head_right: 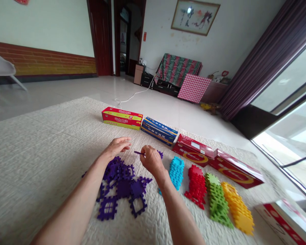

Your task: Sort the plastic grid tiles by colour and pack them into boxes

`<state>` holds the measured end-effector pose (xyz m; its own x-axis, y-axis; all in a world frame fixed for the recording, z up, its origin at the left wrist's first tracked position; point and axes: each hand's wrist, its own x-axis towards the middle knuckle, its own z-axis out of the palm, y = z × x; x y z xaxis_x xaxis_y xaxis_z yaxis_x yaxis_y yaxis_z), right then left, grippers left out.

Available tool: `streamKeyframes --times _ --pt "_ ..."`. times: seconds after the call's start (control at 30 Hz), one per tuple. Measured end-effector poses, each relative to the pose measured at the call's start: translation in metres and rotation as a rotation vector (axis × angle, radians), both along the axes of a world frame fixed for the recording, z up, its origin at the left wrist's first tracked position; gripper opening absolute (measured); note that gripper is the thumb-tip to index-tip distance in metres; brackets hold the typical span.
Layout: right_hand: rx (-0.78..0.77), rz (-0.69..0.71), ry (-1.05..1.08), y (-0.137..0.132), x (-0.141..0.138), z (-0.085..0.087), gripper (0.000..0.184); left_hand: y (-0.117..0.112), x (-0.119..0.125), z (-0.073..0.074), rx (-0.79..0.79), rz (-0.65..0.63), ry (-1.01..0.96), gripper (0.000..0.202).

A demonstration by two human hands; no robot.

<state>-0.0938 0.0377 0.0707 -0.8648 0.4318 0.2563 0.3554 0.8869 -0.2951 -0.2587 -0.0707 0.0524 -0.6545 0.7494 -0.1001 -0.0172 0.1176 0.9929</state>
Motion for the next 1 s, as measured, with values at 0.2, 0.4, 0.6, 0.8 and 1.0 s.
streamKeyframes --times 0.2,0.4,0.6,0.8,1.0 --pt "-0.026 0.144 -0.148 0.001 0.012 -0.012 0.028 0.001 0.001 -0.001 0.001 0.007 -0.019 0.054" --pt "0.057 0.169 -0.173 -0.002 0.004 -0.009 0.035 0.002 0.002 0.001 0.013 0.017 -0.017 0.055" --pt "0.075 0.119 -0.165 -0.002 0.002 -0.013 0.032 0.0 0.002 0.003 -0.006 0.02 -0.014 0.056" --pt "0.038 -0.127 -0.13 0.035 0.017 0.004 0.041 0.0 0.003 0.004 0.006 0.023 -0.026 0.057" --pt "-0.002 -0.184 -0.262 0.058 0.028 0.009 0.042 -0.001 0.005 0.007 -0.011 0.027 -0.032 0.057"
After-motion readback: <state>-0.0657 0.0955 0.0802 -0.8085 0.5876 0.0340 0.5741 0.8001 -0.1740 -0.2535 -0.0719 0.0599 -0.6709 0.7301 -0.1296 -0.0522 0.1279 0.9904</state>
